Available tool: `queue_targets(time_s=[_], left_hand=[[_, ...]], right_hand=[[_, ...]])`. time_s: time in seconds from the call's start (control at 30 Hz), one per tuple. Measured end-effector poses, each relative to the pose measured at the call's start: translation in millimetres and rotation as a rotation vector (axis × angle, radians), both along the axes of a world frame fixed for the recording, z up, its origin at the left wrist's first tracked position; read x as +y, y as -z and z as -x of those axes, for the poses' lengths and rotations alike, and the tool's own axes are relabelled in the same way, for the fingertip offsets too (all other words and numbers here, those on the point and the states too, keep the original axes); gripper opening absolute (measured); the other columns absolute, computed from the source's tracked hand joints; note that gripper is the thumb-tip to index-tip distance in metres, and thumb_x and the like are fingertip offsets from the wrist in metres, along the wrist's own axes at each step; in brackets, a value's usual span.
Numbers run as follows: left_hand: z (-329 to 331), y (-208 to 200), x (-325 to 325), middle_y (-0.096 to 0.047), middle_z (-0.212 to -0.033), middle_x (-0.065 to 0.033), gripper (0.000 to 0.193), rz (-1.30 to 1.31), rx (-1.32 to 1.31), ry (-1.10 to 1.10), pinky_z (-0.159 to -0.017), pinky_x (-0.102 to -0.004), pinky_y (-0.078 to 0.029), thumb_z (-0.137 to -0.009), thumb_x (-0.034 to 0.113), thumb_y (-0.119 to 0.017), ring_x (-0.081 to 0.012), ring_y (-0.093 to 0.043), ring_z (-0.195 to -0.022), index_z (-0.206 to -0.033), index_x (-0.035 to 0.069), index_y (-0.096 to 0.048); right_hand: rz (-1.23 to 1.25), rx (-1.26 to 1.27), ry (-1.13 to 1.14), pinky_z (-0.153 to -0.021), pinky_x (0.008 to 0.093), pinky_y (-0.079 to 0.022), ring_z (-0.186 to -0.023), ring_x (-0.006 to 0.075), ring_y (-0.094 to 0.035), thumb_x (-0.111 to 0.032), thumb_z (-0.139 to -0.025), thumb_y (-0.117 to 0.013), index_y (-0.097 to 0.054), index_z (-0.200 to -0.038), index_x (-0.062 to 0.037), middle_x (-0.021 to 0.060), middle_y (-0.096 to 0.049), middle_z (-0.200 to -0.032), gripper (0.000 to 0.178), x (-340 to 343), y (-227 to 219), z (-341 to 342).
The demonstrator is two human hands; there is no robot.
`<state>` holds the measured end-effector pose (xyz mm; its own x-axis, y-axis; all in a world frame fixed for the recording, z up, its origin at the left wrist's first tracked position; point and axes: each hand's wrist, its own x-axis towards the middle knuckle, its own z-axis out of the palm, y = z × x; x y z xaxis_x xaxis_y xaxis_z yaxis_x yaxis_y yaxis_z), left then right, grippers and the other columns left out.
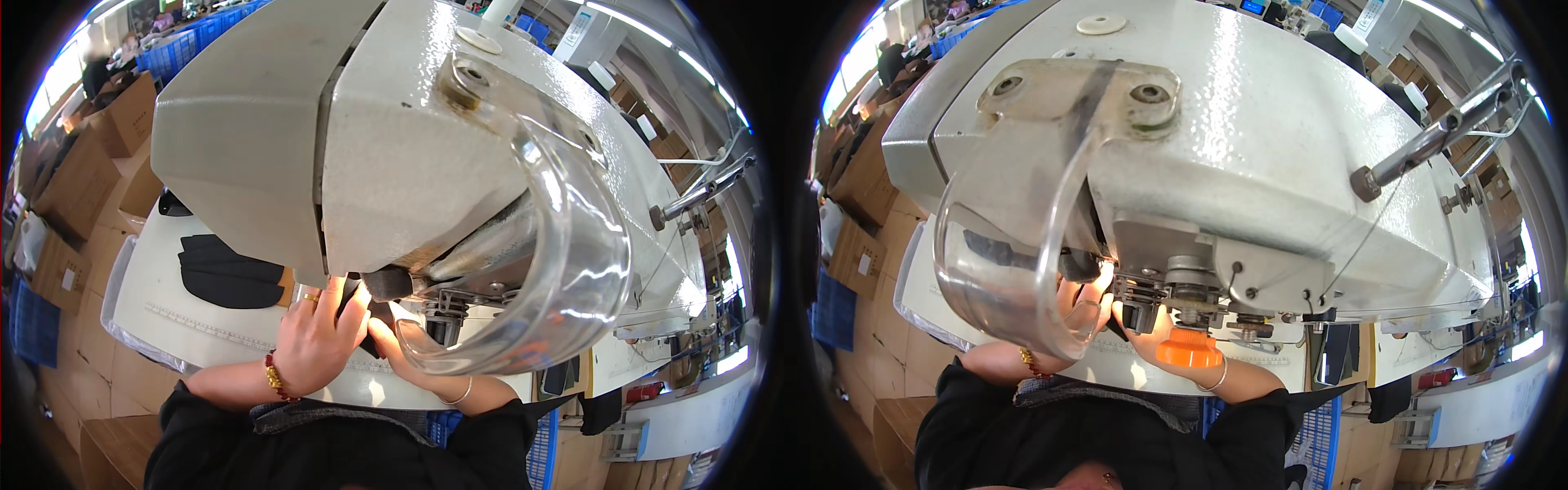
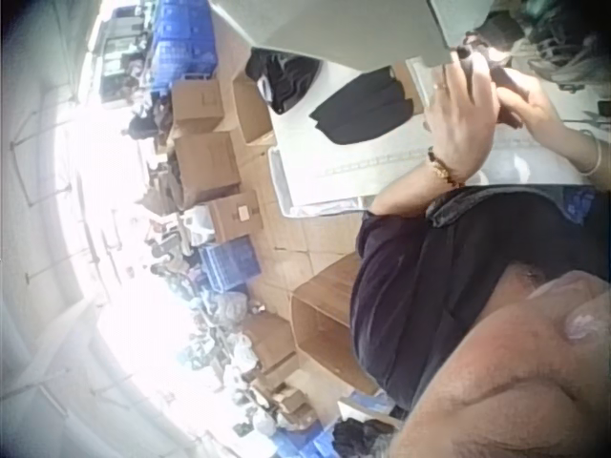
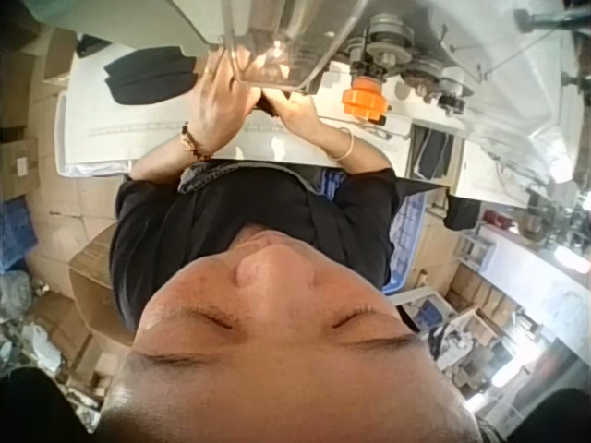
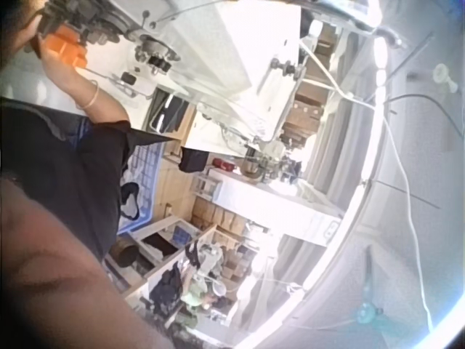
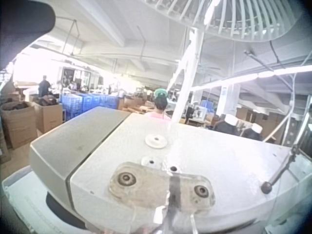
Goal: The person retrieves fabric shoe components from a crate and stitches them together using a sewing machine.
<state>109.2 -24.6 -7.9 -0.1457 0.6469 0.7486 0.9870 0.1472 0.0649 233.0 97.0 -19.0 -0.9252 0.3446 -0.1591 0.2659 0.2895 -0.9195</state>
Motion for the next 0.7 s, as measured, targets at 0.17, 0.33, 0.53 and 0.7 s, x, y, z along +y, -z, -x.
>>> queue_targets(time_s=[0.17, 0.33, 0.53, 0.7], left_hand=[[-10.3, -7.1, 0.1, -0.062, -0.109, -0.0254, 0.031, 0.049, -0.037, -0.044, -0.058, -0.0341, -0.052, -0.076, 0.013, -0.072, -0.0289, -0.060, -0.072, -0.104, 0.004, -0.061], [7.8, -17.3, -9.0, -0.062, -0.101, -0.0228, 0.028, 0.092, -0.220, 0.087, -0.065, -0.0382, -0.052, -0.077, 0.007, -0.067, -0.0321, -0.061, -0.072, -0.103, 0.002, -0.060], [67.6, -34.5, -23.1, -0.063, -0.117, -0.0134, 0.057, 0.293, -0.419, 0.521, -0.081, -0.0407, -0.052, -0.065, -0.012, -0.053, -0.0344, -0.062, -0.095, -0.116, 0.011, -0.066], [67.7, -21.9, -29.8, -0.063, -0.116, -0.0107, 0.045, 0.274, -0.122, 0.601, -0.085, -0.0468, -0.052, -0.067, -0.004, -0.061, -0.0301, -0.062, -0.103, -0.110, 0.008, -0.069]], right_hand=[[-0.086, 0.079, -0.061, -0.095, 0.0361, -0.041, -0.106, 0.0224, -0.055, -0.021, -0.104, -0.041, -0.052, -0.124, 0.0002, 0.0137, -0.062, -0.112, 0.032, 12.0, 23.8, -5.1], [0.380, 0.264, 0.056, -0.088, 0.0331, -0.044, -0.099, 0.0158, -0.055, -0.022, -0.103, -0.045, -0.057, -0.119, -0.0004, 0.0070, -0.064, -0.106, 0.029, 15.4, 52.9, -7.0], [0.286, 0.183, 0.131, -0.061, 0.0224, -0.036, -0.070, 0.0040, -0.043, -0.013, -0.090, -0.067, -0.056, -0.088, -0.0059, -0.0050, -0.049, -0.078, 0.013, 3.9, 14.7, -6.0], [0.728, 0.138, 0.232, -0.058, 0.0225, -0.038, -0.069, 0.0031, -0.048, -0.009, -0.089, -0.067, -0.058, -0.094, -0.0060, -0.0030, -0.057, -0.083, 0.010, -8.5, 19.6, -0.6]])
